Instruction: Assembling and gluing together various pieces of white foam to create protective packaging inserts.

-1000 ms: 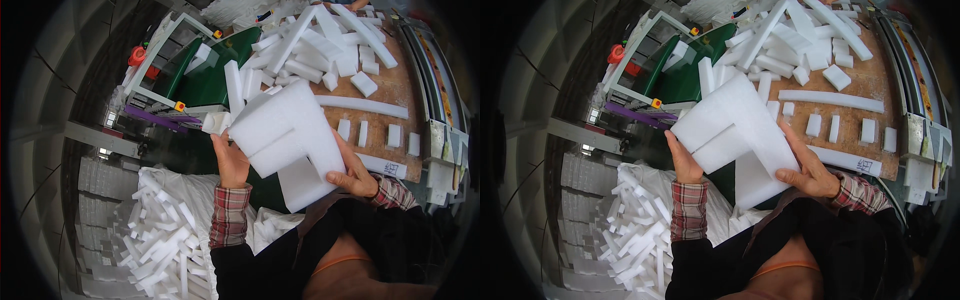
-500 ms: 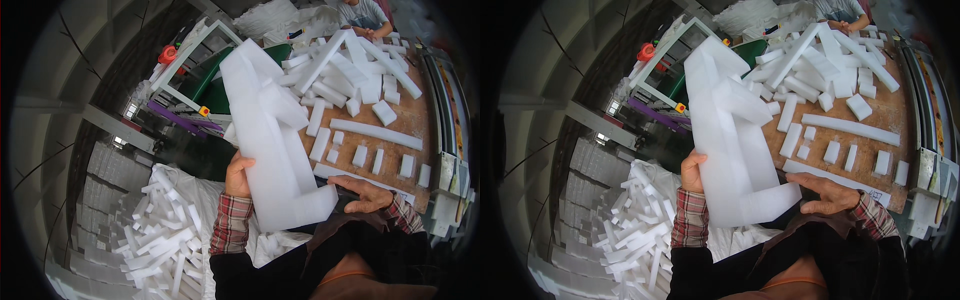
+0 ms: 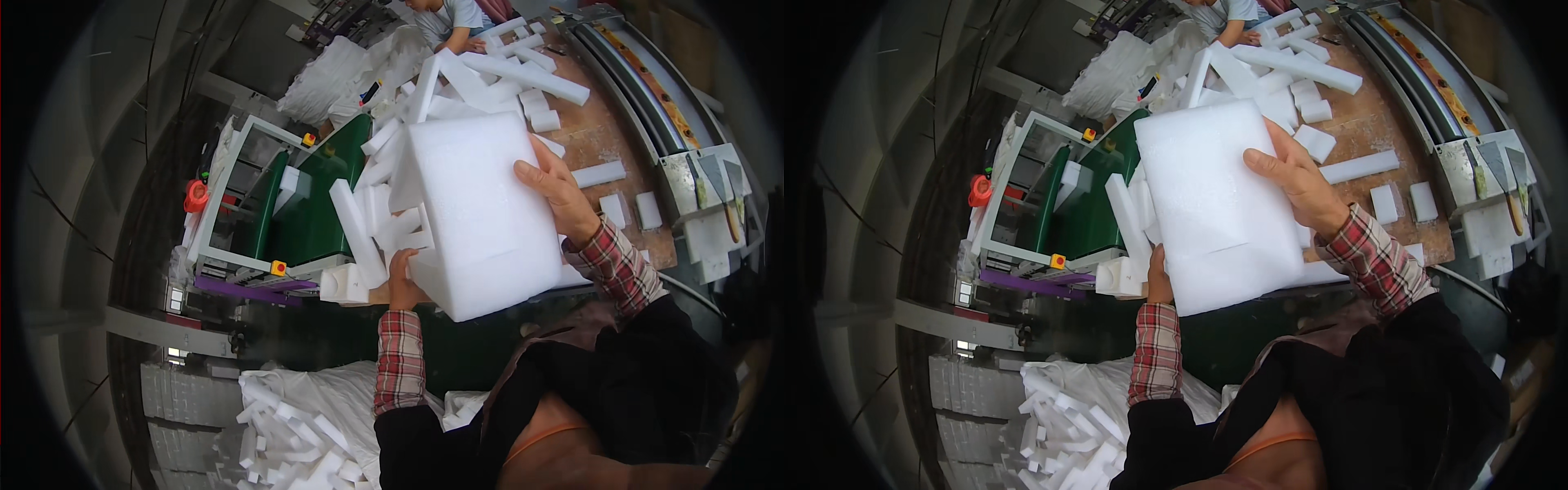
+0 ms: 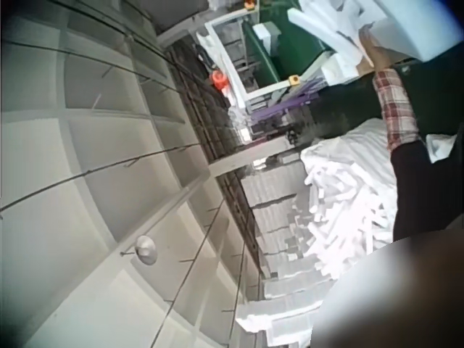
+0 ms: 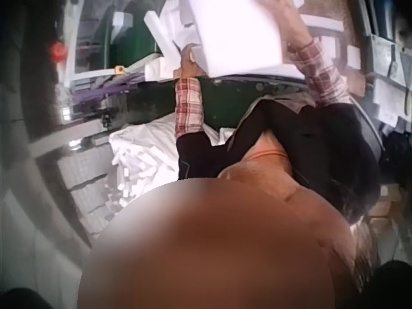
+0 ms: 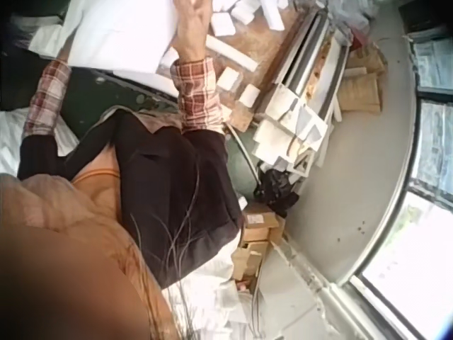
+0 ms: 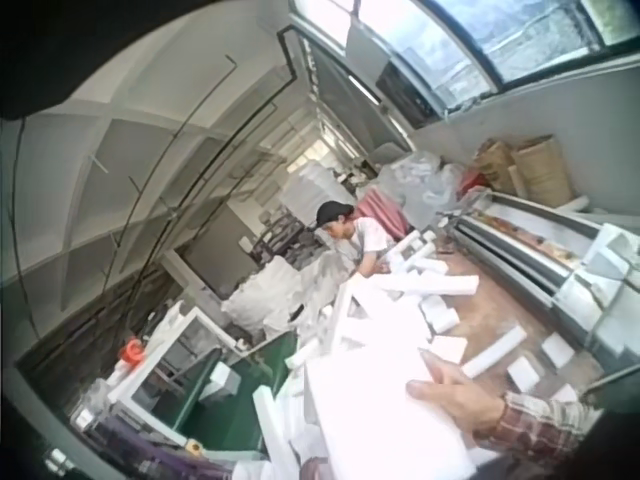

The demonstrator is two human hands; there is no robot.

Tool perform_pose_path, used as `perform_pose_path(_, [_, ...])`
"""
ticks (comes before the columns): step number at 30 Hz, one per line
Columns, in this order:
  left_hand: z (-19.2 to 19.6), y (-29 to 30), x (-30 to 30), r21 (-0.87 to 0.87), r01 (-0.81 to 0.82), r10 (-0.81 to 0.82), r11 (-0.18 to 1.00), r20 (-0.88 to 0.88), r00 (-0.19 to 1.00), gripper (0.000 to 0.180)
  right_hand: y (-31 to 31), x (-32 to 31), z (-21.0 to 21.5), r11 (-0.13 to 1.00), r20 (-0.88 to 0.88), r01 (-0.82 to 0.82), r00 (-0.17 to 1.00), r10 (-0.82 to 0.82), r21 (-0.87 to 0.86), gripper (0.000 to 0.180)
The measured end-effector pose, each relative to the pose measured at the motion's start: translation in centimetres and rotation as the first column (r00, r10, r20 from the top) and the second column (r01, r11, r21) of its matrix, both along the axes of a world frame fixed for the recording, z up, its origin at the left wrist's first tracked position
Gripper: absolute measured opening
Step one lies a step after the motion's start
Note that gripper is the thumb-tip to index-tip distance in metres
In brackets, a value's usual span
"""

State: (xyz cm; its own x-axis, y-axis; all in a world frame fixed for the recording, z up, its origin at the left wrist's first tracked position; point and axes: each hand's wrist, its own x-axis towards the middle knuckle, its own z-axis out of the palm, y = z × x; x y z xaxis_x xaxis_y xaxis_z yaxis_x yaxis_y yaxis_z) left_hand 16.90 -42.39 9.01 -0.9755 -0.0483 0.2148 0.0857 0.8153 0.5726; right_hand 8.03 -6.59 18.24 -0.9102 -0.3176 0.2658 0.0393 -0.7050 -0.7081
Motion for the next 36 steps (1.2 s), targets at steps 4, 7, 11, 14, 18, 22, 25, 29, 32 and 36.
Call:
perform_pose_path(4, [5.2,3.1,0.5,-0.259,0.062,-0.090,0.964,-0.099,0.991,0.068,-0.3,0.8,-0.7,0.998,-0.132,-0.070,0.989,0.070,0.005,0.067])
perform_pose_path(7, [12.2,9.0,2.1,0.551,-0.090,0.139,0.829,-0.048,0.989,0.064,-1.3,1.4,-1.0,0.994,-0.126,-0.102,0.986,0.107,0.043,0.068])
perform_pose_path(11, [16.4,16.1,4.0,0.645,0.166,-0.037,0.746,-0.208,0.977,0.065,-2.7,3.6,-2.0,0.988,-0.269,-0.069,0.957,0.105,0.140,0.065])
perform_pose_path(14, [16.5,17.7,5.6,0.567,0.090,0.034,0.819,-0.204,0.978,0.067,-2.8,4.5,-2.0,0.971,-0.315,-0.106,0.934,0.171,0.212,0.065])
perform_pose_path(18, [15.4,18.1,6.4,0.443,0.034,0.059,0.896,-0.194,0.979,0.067,-2.7,4.9,-1.2,0.966,-0.393,-0.028,0.910,0.132,0.258,0.063])
perform_pose_path(22, [14.3,18.0,6.4,0.340,0.041,0.055,0.940,-0.268,0.962,0.061,-2.9,4.4,0.5,0.963,-0.553,0.184,0.832,-0.046,0.197,0.056])
perform_pose_path(25, [13.9,18.8,6.1,0.353,0.019,0.084,0.935,-0.275,0.958,0.053,-2.4,4.4,0.4,0.957,-0.542,0.085,0.836,0.084,0.279,0.045])
perform_pose_path(29, [13.7,19.4,5.5,0.360,-0.069,0.162,0.931,-0.237,0.958,0.047,-2.6,3.9,0.2,0.945,-0.468,0.022,0.873,0.141,0.326,0.039])
perform_pose_path(32, [13.6,19.7,5.2,0.366,-0.169,0.250,0.915,-0.186,0.950,0.043,-3.4,2.7,0.4,0.940,-0.368,-0.080,0.907,0.206,0.331,0.036])
perform_pose_path(36, [14.9,19.5,3.0,0.399,-0.068,0.185,0.915,-0.262,0.947,0.042,-4.3,1.2,0.0,0.989,-0.438,0.014,0.897,0.051,0.145,0.037])
